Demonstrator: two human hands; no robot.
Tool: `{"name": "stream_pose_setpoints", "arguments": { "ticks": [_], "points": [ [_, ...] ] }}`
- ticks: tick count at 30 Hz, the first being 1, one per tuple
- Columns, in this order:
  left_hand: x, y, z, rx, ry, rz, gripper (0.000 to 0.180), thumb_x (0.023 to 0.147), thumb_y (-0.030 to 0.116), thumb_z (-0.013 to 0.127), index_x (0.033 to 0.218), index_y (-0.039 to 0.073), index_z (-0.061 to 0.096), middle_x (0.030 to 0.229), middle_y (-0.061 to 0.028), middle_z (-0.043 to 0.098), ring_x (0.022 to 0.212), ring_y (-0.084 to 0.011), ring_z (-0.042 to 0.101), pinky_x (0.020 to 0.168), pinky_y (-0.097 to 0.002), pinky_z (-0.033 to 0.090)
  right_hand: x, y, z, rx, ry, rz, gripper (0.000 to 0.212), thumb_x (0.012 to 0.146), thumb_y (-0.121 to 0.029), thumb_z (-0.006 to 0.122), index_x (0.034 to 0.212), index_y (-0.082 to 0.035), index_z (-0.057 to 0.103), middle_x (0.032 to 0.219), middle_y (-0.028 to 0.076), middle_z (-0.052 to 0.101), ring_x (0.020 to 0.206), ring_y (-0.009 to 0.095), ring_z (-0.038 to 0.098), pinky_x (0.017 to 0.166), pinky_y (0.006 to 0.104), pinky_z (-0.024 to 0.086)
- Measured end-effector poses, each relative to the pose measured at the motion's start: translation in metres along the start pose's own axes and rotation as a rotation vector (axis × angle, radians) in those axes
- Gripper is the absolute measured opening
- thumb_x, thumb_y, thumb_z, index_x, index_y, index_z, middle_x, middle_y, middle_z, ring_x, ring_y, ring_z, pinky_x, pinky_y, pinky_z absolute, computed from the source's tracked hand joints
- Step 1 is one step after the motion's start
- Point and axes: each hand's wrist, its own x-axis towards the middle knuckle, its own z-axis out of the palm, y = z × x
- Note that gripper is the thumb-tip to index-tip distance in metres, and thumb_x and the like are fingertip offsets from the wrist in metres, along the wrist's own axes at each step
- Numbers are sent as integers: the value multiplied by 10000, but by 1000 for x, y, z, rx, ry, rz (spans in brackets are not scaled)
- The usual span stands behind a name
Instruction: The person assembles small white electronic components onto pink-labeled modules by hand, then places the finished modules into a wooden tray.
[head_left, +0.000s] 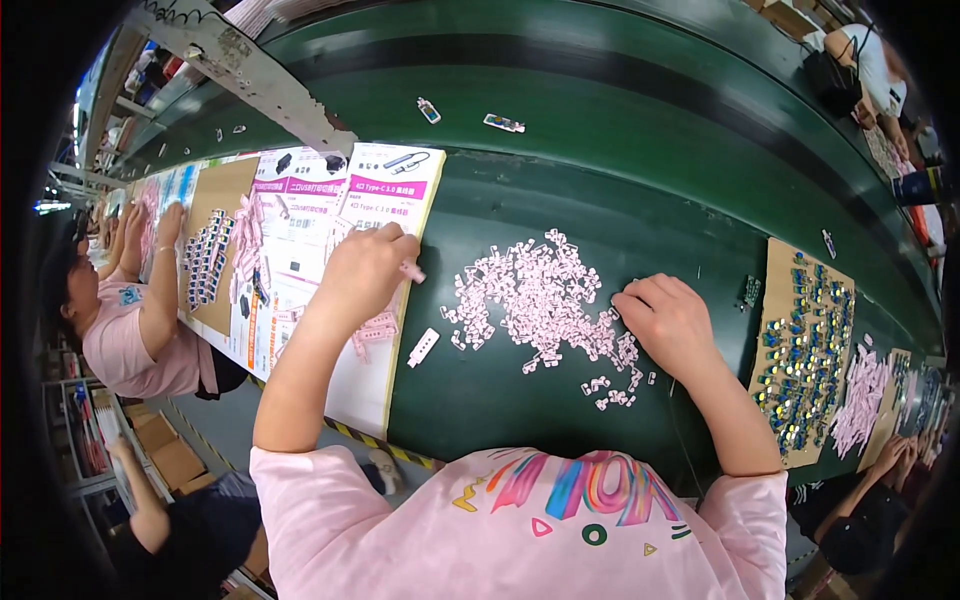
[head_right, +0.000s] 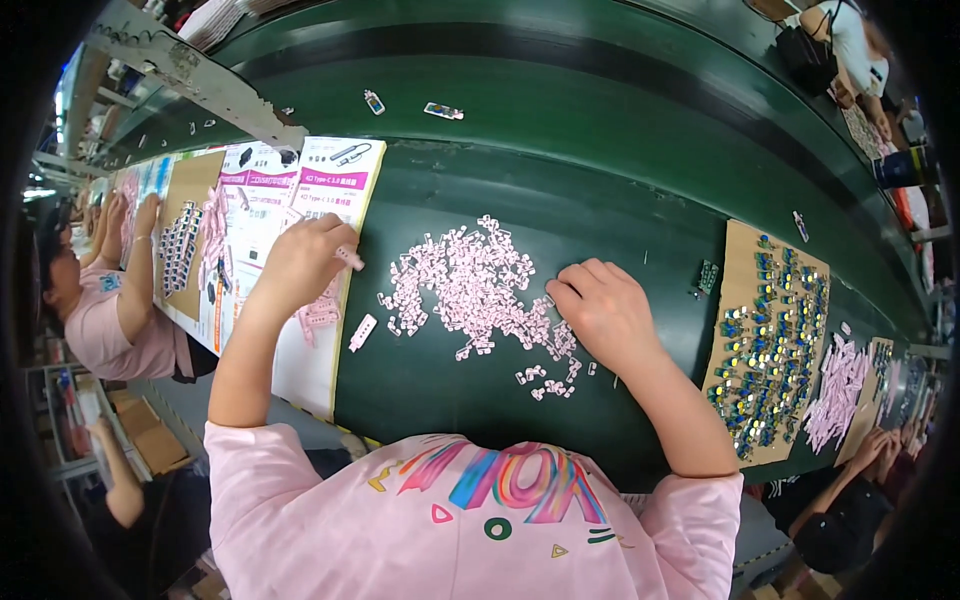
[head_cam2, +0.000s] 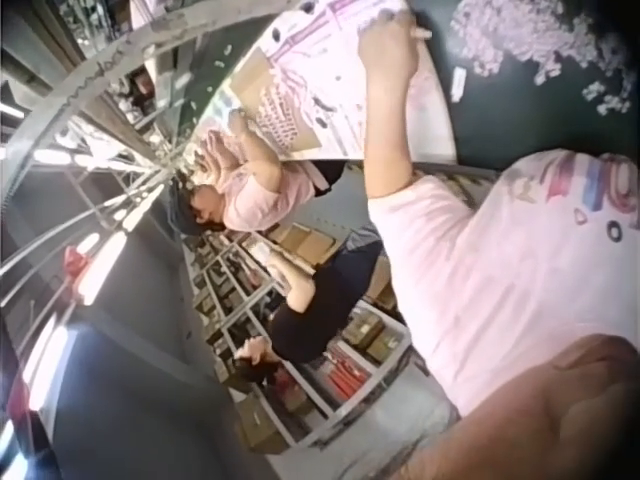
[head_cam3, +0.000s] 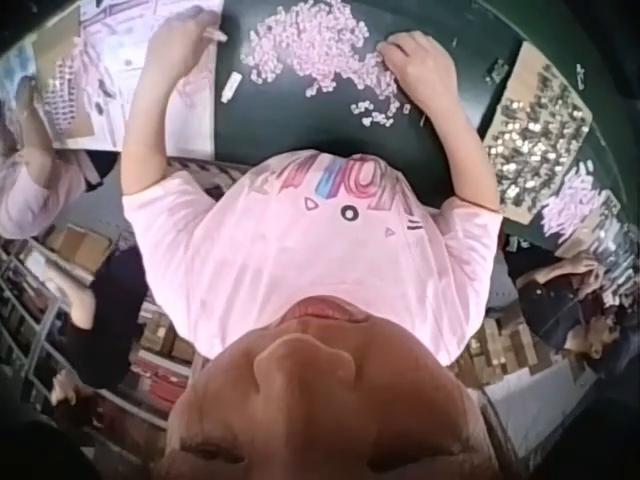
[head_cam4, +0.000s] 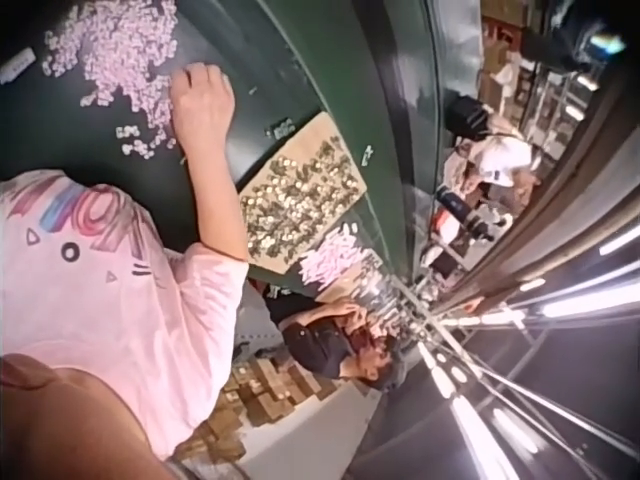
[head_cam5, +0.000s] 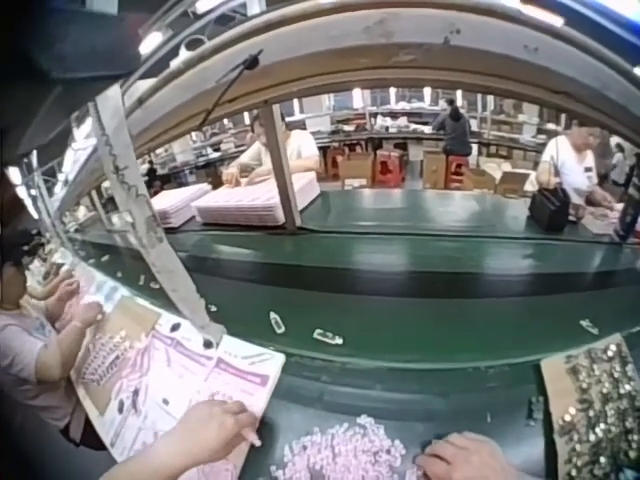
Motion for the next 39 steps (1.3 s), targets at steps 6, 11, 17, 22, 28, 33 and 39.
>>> {"name": "stream_pose_setpoints", "arguments": {
  "ticks": [6,11,17,22,28,33,39],
  "points": [
    [11,7,7,16,-40,-141,171,796,73,664,956,43,717,907,-93,701,711,-271,643,671,-356,519,9,-6,6,-159,-69,3,156,755,-60,674,893,-128,702,895,12,632,745,199,582,690,282,487],
    [38,13,7,-654,27,-261,147,797,68,663,938,42,697,821,-76,681,656,-205,608,626,-310,498,16,-8,7,-103,26,84,159,741,-34,673,880,-107,697,864,32,624,720,220,570,678,297,487],
    [41,8,25,-874,72,-306,145,803,75,677,945,52,670,799,-59,680,642,-172,604,611,-287,485,10,-4,-5,276,15,187,119,756,-24,634,854,-74,678,808,45,617,707,240,571,659,314,493],
    [4,-17,19,-677,326,-418,189,854,126,696,1027,49,699,796,-51,691,655,-132,596,615,-255,484,-1,1,-19,414,29,269,141,738,48,646,838,-45,682,805,50,655,700,215,570,657,291,471],
    [-99,-105,19,-460,461,-958,253,873,239,677,1068,89,736,884,-51,743,731,-200,662,687,-309,520,1,3,-29,470,51,300,163,732,62,645,860,-24,696,819,64,666,715,207,579,673,286,474],
    [-143,-125,32,-116,631,-963,222,876,202,672,1043,69,734,923,-40,744,773,-202,669,714,-302,516,4,-1,-33,511,48,307,189,741,72,650,892,-21,715,846,71,677,733,197,595,673,277,475],
    [-150,-92,29,-192,707,-916,185,866,142,668,1016,56,733,936,-39,738,775,-200,662,716,-295,513,9,-7,-30,528,90,328,177,779,55,687,933,-16,739,874,77,702,717,177,609,636,254,467]
  ]
}}
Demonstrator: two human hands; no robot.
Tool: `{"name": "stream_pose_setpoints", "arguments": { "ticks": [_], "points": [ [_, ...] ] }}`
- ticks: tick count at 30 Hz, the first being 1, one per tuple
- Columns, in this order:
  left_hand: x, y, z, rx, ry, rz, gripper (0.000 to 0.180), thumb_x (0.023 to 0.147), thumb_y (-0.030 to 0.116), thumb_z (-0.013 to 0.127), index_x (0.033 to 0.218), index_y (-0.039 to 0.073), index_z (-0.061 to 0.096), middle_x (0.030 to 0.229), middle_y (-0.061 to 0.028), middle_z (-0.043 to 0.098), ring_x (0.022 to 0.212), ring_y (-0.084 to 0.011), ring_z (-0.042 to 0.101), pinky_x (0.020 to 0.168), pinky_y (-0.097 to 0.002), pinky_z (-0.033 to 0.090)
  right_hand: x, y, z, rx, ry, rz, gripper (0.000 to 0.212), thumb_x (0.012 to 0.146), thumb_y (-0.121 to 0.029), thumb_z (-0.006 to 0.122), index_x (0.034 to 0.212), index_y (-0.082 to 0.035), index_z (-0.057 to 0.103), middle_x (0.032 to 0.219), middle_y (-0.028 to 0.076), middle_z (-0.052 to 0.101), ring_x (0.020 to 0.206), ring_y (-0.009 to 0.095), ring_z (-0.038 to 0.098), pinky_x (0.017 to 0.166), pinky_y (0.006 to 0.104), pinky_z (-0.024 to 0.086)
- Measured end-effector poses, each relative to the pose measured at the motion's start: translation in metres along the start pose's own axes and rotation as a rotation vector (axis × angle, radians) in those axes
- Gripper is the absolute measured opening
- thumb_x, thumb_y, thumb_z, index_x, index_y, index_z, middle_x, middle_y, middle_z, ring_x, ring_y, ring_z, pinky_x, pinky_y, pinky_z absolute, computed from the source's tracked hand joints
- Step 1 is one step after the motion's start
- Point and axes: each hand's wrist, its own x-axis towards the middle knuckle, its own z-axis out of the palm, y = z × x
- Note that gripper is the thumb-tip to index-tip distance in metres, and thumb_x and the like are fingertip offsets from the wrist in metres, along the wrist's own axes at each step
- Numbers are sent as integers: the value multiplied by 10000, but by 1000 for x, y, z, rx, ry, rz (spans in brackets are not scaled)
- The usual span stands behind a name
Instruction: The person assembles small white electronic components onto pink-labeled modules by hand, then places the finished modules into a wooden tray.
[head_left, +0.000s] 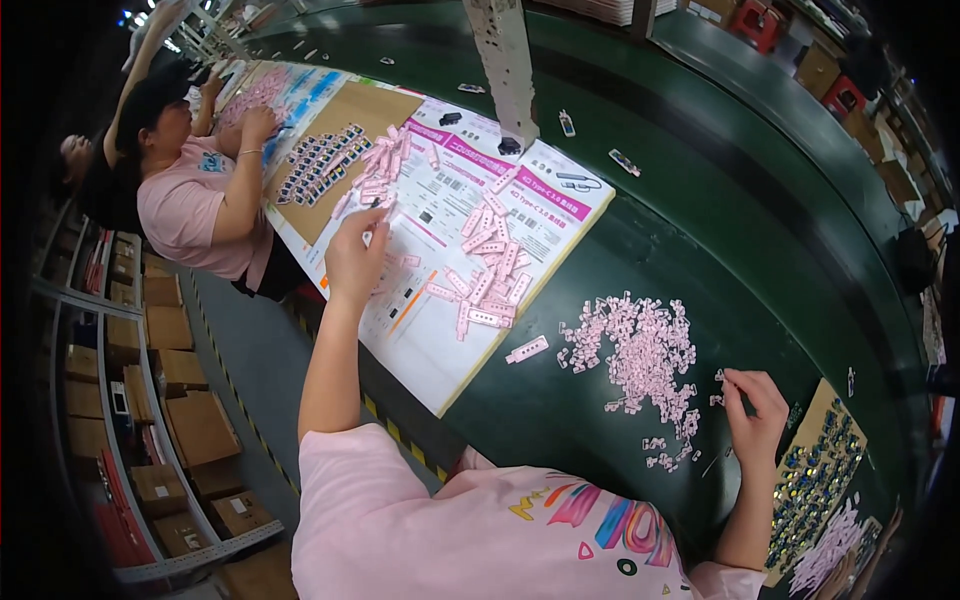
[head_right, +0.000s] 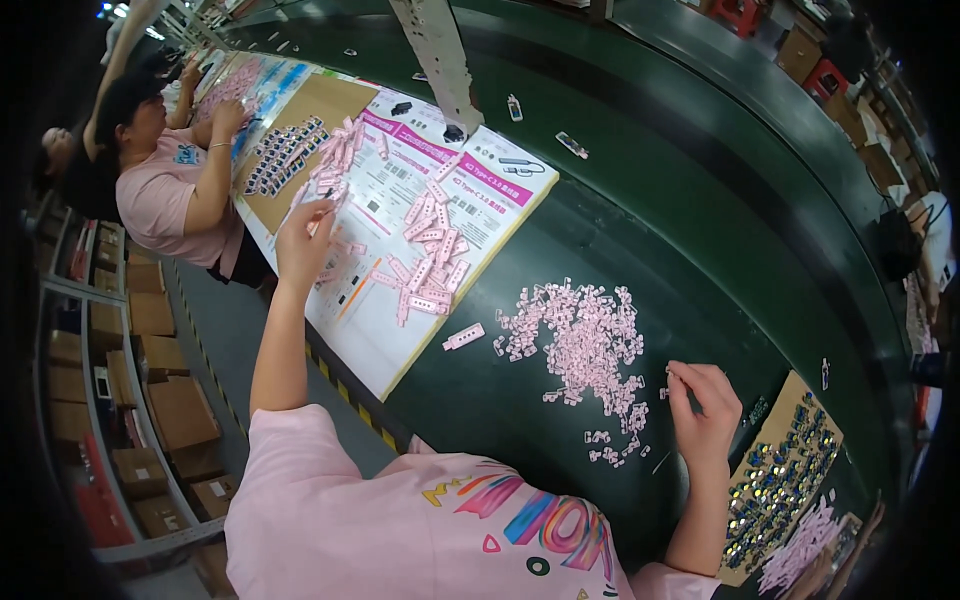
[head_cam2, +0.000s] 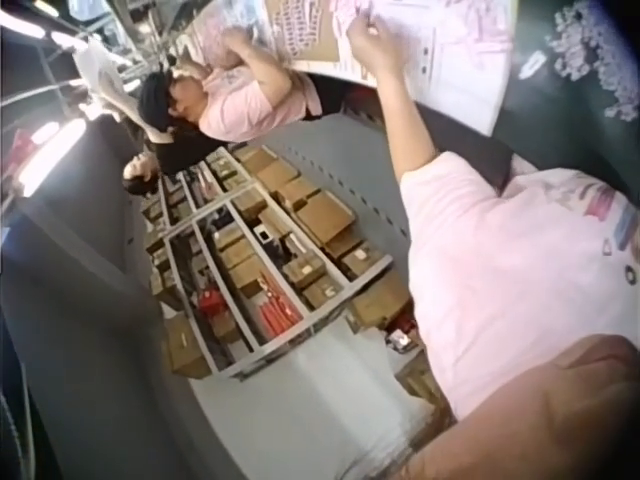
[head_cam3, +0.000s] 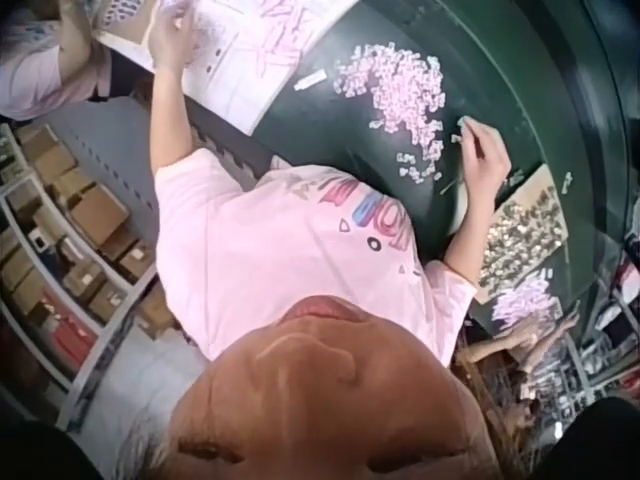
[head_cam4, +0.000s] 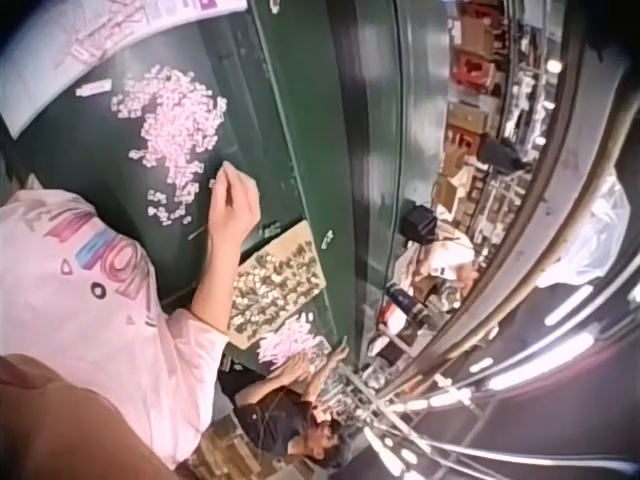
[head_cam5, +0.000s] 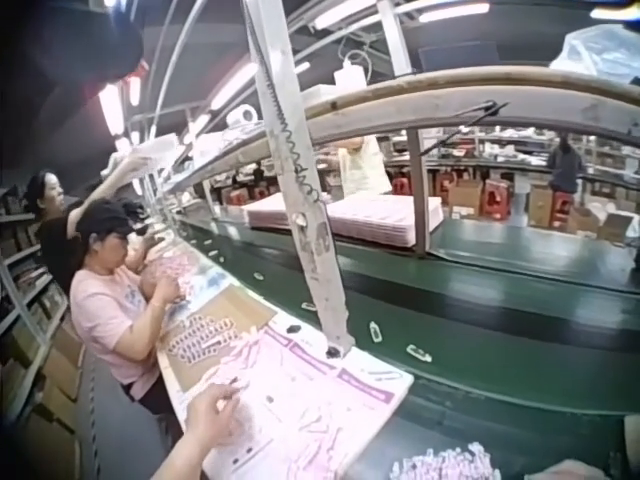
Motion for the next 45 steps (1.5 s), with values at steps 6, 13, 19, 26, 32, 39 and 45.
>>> {"name": "stream_pose_setpoints", "arguments": {
  "ticks": [6,13,19,26,32,39,45],
  "points": [
    [-65,90,-23,-342,-722,72,205,851,156,699,1029,61,731,941,-65,712,788,-197,647,705,-289,503,-1,-3,5,8,-49,37,140,807,4,734,945,-7,749,865,75,725,651,151,602,586,228,452],
    [-105,137,9,-81,-651,338,188,831,183,713,982,87,655,969,-55,672,832,-266,651,684,-345,499,0,-10,7,22,-78,124,118,799,-1,747,917,-7,751,827,56,728,601,137,580,558,223,444],
    [-89,160,27,48,-656,483,175,812,91,715,975,73,653,929,-49,664,804,-229,652,674,-332,493,3,-18,12,26,-61,36,138,789,12,743,924,-19,747,792,44,721,576,136,562,542,226,437],
    [-45,195,28,-441,-1129,157,190,829,17,632,1001,47,707,940,-65,697,712,-178,624,629,-301,486,1,-16,13,59,-3,9,161,775,18,740,929,-29,737,782,41,721,561,143,559,542,228,440],
    [-76,224,82,-1242,-841,365,324,799,-76,593,1067,46,729,909,-58,719,671,-131,598,614,-259,472,9,-31,11,167,57,-32,153,774,30,738,920,-14,749,869,60,747,679,147,649,627,231,510],
    [-105,269,65,-1194,-1125,69,253,826,-94,633,1040,5,727,971,-78,729,759,-137,667,678,-214,519,14,-24,7,110,155,-219,142,749,-12,755,879,-63,732,993,25,712,801,164,636,685,259,515],
    [-112,285,59,-1291,-1209,-330,172,865,-54,665,1022,-17,725,978,-98,731,816,-140,702,724,-191,545,2,-16,8,24,137,-233,123,749,-22,763,861,-69,740,1011,27,701,807,172,617,697,274,512]
  ]
}}
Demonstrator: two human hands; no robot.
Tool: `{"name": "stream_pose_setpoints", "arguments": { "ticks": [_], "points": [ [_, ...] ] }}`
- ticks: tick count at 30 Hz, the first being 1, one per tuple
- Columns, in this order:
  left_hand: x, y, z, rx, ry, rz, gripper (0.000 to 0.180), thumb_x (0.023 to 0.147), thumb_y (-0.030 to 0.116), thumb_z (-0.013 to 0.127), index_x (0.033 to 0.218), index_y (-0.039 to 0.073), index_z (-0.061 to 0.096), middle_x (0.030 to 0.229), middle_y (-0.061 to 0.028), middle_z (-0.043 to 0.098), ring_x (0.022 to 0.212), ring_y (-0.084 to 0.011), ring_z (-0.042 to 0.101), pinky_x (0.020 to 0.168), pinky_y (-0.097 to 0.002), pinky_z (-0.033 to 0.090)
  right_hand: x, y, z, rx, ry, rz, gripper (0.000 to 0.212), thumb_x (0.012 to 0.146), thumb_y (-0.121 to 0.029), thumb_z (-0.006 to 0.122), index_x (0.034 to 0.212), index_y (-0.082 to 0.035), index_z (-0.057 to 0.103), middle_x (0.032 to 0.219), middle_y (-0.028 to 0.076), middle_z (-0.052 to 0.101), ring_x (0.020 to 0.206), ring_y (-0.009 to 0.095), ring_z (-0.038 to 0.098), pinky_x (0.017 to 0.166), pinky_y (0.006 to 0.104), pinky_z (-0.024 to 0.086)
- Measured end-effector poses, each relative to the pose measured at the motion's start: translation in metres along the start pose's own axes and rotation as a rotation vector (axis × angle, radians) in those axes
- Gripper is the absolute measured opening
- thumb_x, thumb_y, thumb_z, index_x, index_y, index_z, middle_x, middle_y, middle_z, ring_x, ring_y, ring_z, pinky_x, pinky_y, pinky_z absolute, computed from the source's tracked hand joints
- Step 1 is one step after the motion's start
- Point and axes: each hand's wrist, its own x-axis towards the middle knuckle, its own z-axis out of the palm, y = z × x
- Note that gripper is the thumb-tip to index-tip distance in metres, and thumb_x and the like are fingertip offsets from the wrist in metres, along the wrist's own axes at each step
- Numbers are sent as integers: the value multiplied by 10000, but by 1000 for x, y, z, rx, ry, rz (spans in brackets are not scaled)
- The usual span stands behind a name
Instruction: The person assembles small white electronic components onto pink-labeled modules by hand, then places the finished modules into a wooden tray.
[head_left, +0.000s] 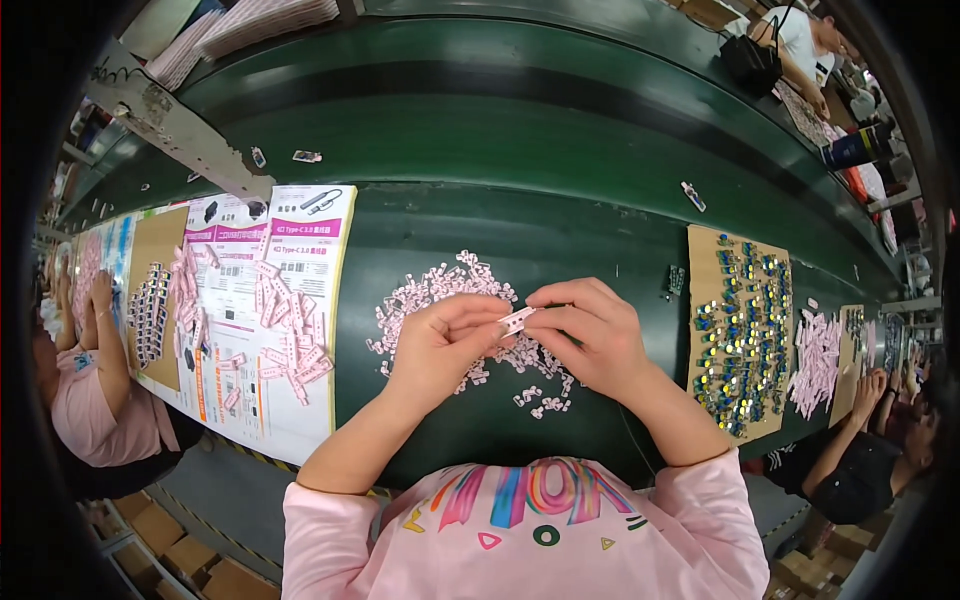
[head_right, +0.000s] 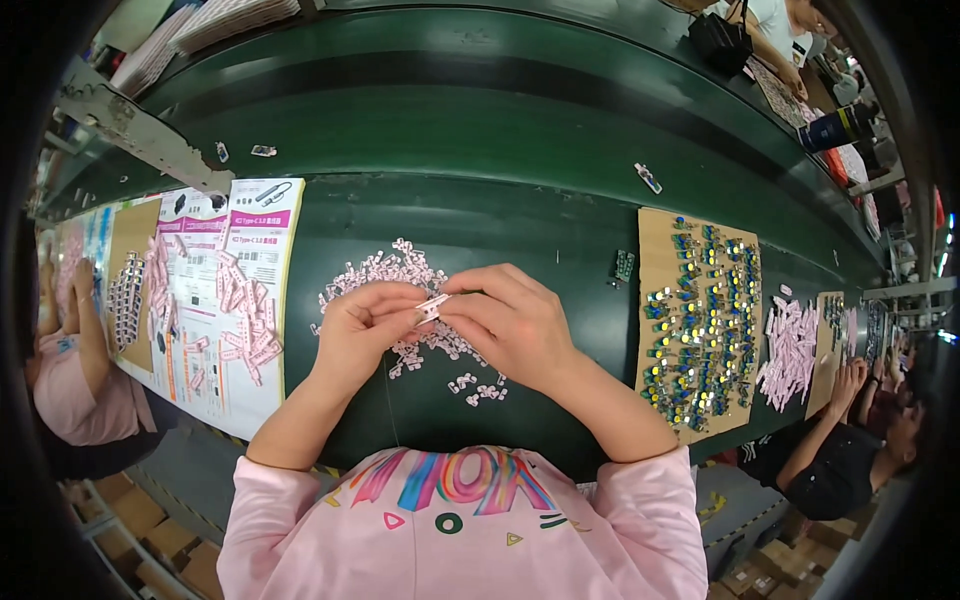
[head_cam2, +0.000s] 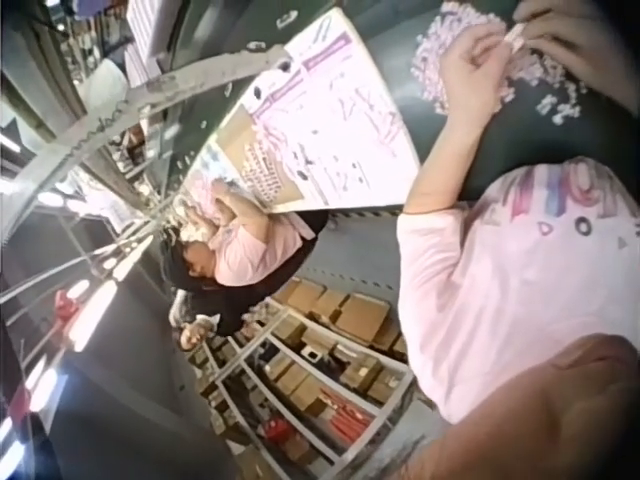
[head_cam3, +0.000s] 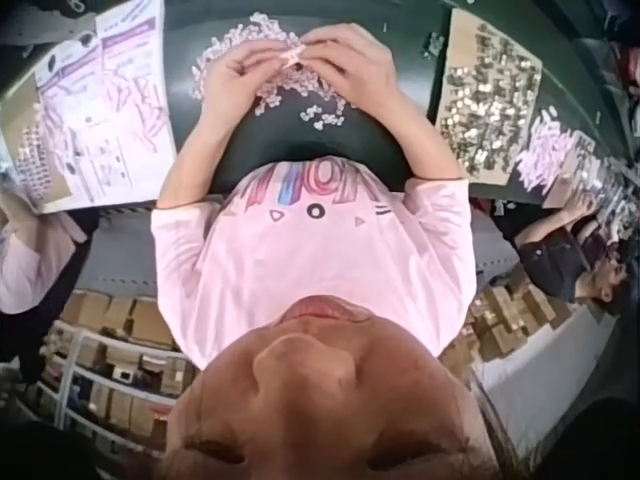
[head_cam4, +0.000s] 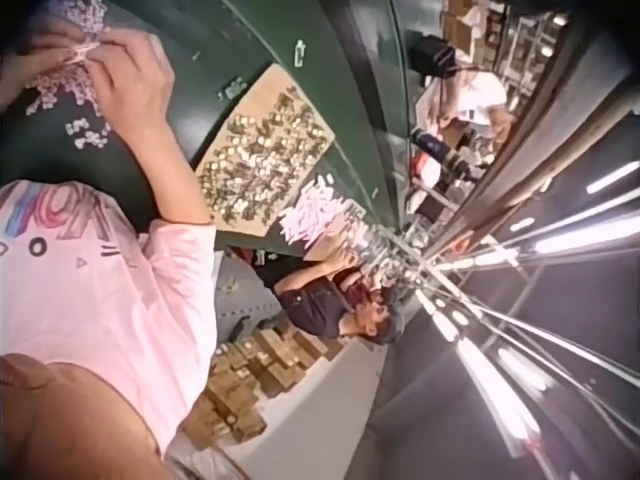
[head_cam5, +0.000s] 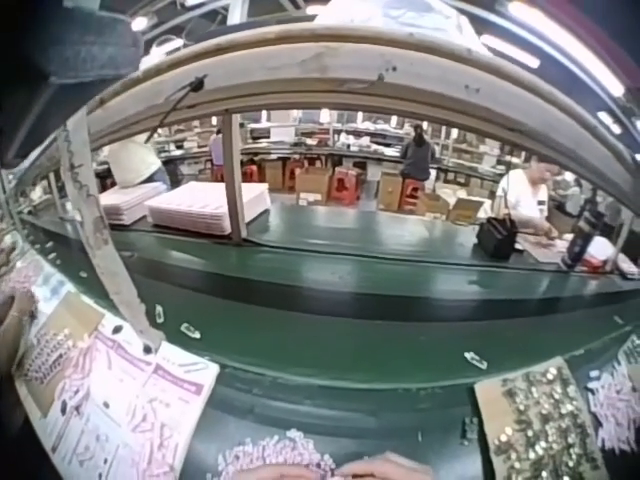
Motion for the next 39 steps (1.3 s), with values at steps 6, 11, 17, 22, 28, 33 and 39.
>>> {"name": "stream_pose_setpoints", "arguments": {
  "ticks": [6,11,17,22,28,33,39],
  "points": [
    [1,-8,-4,-1,55,-99,225,858,-62,672,1067,0,727,942,-82,742,794,-111,698,701,-172,537,-7,3,1,-124,-5,-59,112,745,-41,769,850,-69,743,999,21,701,808,181,620,698,279,511],
    [-2,-5,4,220,67,-24,249,850,-58,684,1083,16,732,911,-65,748,773,-88,689,666,-164,523,-10,10,4,-116,19,-67,99,744,-55,768,838,-70,738,998,18,701,813,183,627,706,285,514],
    [-2,-10,9,219,76,70,253,839,-49,700,1077,26,740,906,-54,752,755,-67,675,647,-163,511,-11,15,2,-140,25,-88,110,764,-88,750,867,-87,712,1019,-1,675,809,180,618,693,284,509],
    [-2,-11,11,399,100,151,305,802,-77,715,1094,9,734,898,-75,752,756,-88,687,659,-163,521,-13,13,-3,-181,31,-94,116,768,-90,746,878,-89,710,1017,-1,676,818,184,621,720,293,511],
    [0,-16,15,654,71,375,296,813,-48,715,1101,20,734,901,-57,752,716,-84,666,626,-184,510,-15,8,-9,-271,6,-99,123,765,-88,766,883,-83,732,1025,9,699,861,183,636,786,305,513],
    [6,-18,16,592,56,343,320,805,-56,706,1117,13,728,888,-63,748,702,-83,654,629,-176,501,-22,20,-26,-254,25,-35,129,809,-106,732,935,-83,717,1043,9,685,864,198,623,792,312,508],
    [7,-23,3,508,114,212,321,813,-51,704,1125,24,728,930,-77,755,721,-102,674,633,-200,518,-40,69,-98,-838,20,272,146,847,-130,692,984,-90,721,1008,51,686,868,248,643,757,341,518]
  ]
}}
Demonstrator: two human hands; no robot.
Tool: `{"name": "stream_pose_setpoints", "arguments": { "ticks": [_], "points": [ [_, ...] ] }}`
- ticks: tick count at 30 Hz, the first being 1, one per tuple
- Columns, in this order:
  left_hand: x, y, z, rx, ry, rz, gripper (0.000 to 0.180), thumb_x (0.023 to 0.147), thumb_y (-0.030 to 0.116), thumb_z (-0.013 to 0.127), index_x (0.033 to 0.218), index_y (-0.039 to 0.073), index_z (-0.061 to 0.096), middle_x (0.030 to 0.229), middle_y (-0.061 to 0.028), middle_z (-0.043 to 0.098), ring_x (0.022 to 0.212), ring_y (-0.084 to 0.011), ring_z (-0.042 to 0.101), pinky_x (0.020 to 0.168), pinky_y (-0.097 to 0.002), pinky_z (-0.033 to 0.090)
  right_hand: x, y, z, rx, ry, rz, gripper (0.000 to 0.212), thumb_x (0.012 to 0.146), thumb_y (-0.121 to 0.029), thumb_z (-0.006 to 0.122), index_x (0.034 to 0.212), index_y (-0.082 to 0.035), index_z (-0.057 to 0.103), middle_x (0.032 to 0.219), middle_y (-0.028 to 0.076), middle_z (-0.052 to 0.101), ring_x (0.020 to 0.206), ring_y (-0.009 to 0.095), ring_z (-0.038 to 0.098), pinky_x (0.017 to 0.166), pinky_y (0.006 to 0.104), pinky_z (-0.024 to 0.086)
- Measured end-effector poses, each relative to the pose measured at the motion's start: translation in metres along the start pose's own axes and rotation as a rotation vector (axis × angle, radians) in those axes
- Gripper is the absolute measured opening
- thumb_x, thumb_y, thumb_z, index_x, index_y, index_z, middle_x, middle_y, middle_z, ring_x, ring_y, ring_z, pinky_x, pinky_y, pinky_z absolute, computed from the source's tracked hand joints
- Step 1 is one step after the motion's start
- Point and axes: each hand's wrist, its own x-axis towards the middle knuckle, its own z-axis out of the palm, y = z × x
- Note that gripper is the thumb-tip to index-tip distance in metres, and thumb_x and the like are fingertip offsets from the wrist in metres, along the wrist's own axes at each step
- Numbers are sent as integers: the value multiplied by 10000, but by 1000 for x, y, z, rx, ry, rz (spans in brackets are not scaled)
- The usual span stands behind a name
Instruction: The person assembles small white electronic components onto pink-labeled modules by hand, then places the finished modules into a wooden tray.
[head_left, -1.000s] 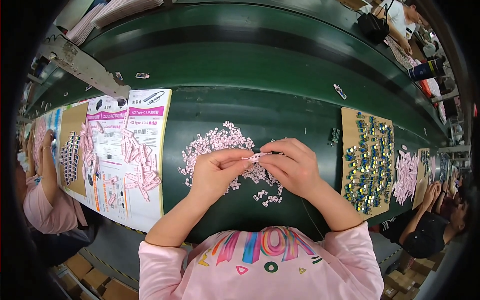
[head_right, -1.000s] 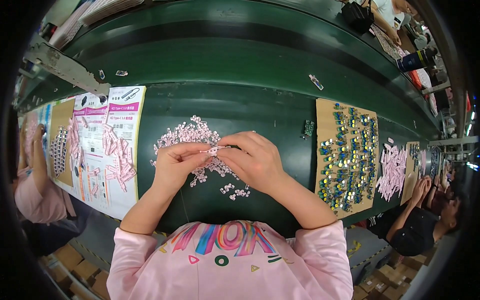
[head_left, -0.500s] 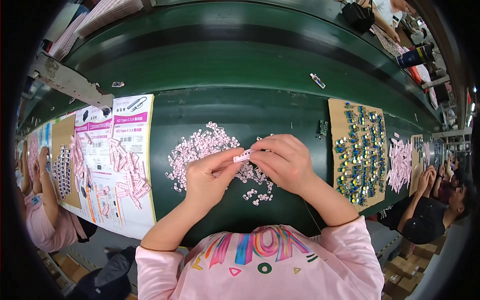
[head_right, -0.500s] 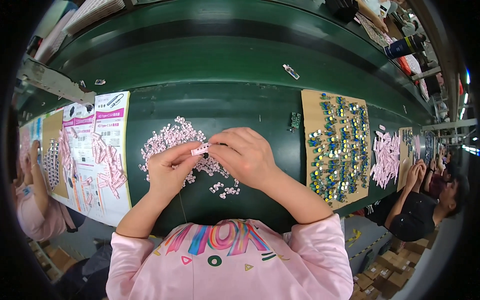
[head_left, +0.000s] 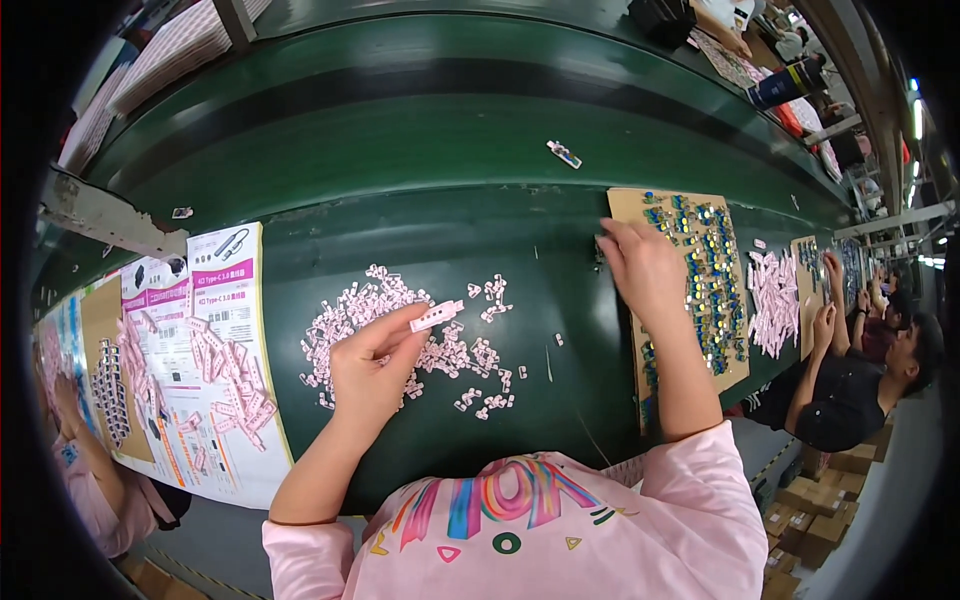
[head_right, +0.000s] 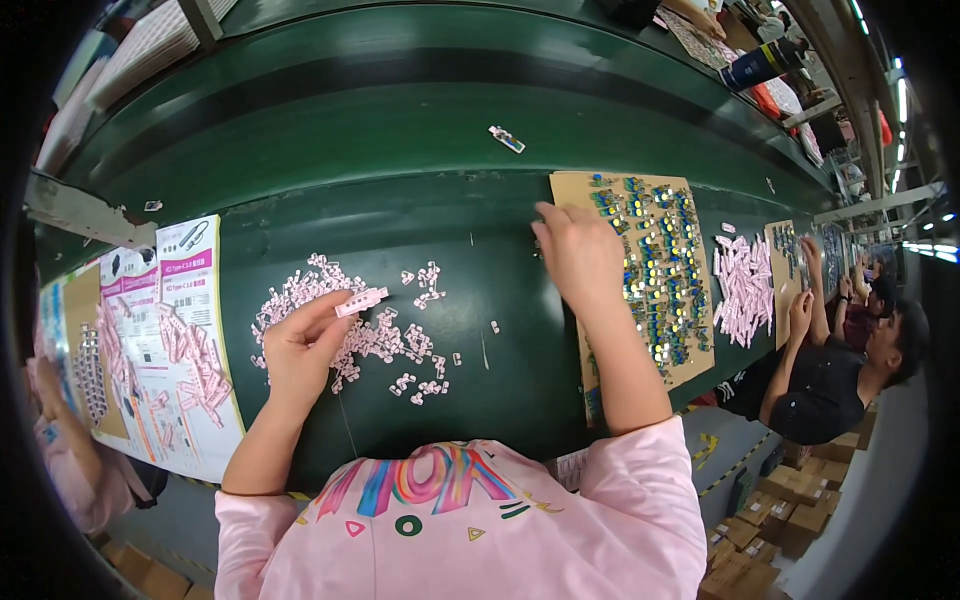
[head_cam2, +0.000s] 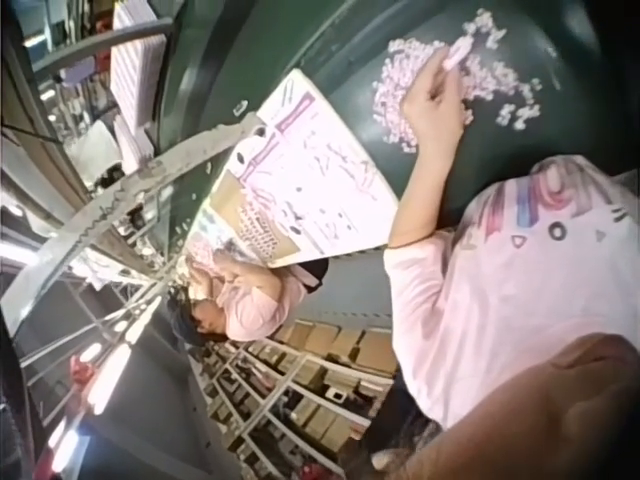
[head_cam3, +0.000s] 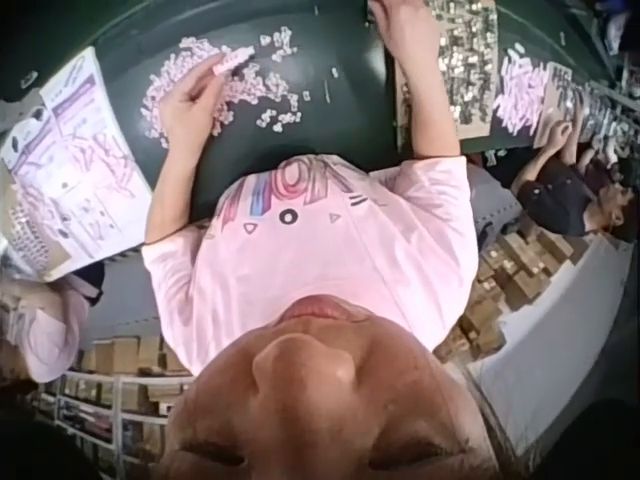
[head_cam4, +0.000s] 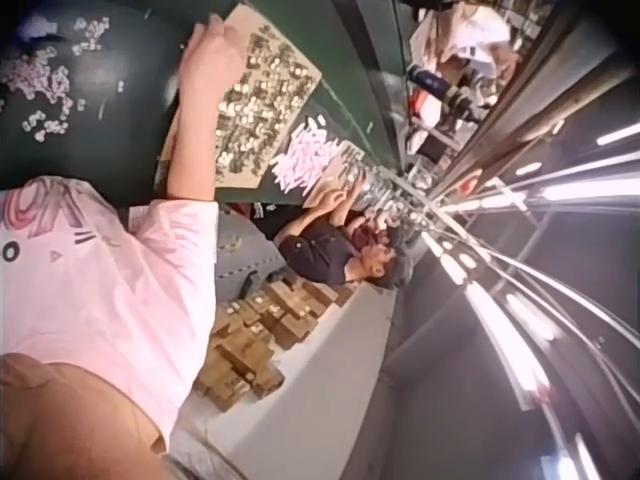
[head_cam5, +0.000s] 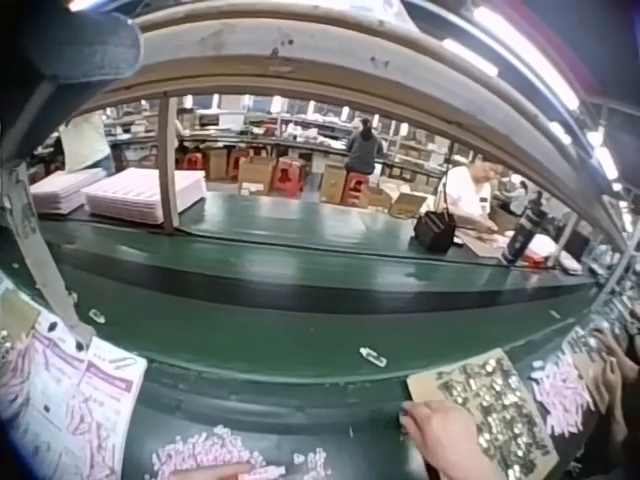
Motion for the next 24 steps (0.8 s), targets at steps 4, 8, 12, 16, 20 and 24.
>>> {"name": "stream_pose_setpoints", "arguments": {
  "ticks": [4,8,12,16,20,24],
  "points": [
    [3,-4,4,-37,-16,-10,329,819,-52,699,1139,20,720,928,-78,752,724,-97,671,639,-188,511,-10,2,2,-280,-477,285,214,849,-163,674,1047,-85,700,972,47,688,767,254,664,657,343,526],
    [3,-7,7,-60,-17,35,325,834,-55,695,1153,5,709,915,-71,744,731,-80,662,646,-156,493,-16,-13,25,-273,-335,118,261,843,-179,673,1086,-84,687,962,42,693,699,247,668,597,345,523],
    [4,-3,6,-45,-63,26,330,837,-57,691,1161,5,703,936,-75,744,746,-80,666,653,-156,496,-14,-16,50,-134,61,-205,300,826,-170,690,1110,-76,675,913,43,686,635,250,650,569,348,519],
    [3,0,3,-36,-56,5,334,836,-57,692,1164,6,701,943,-77,743,740,-81,663,650,-159,498,-5,-13,60,-66,126,-170,303,821,-159,691,1110,-70,671,902,44,667,665,231,646,592,328,520],
    [2,-3,0,-58,-49,1,339,836,-60,691,1168,8,699,953,-80,743,742,-82,663,651,-162,498,3,-17,48,-13,43,-77,299,820,-142,689,1108,-66,667,883,39,649,678,217,638,611,311,519],
    [3,-5,0,-86,-55,4,343,837,-64,687,1172,10,698,964,-83,743,747,-84,663,656,-163,498,2,-18,41,-14,-47,-50,290,822,-126,682,1104,-64,662,861,33,632,677,209,630,623,299,518]
  ]
}}
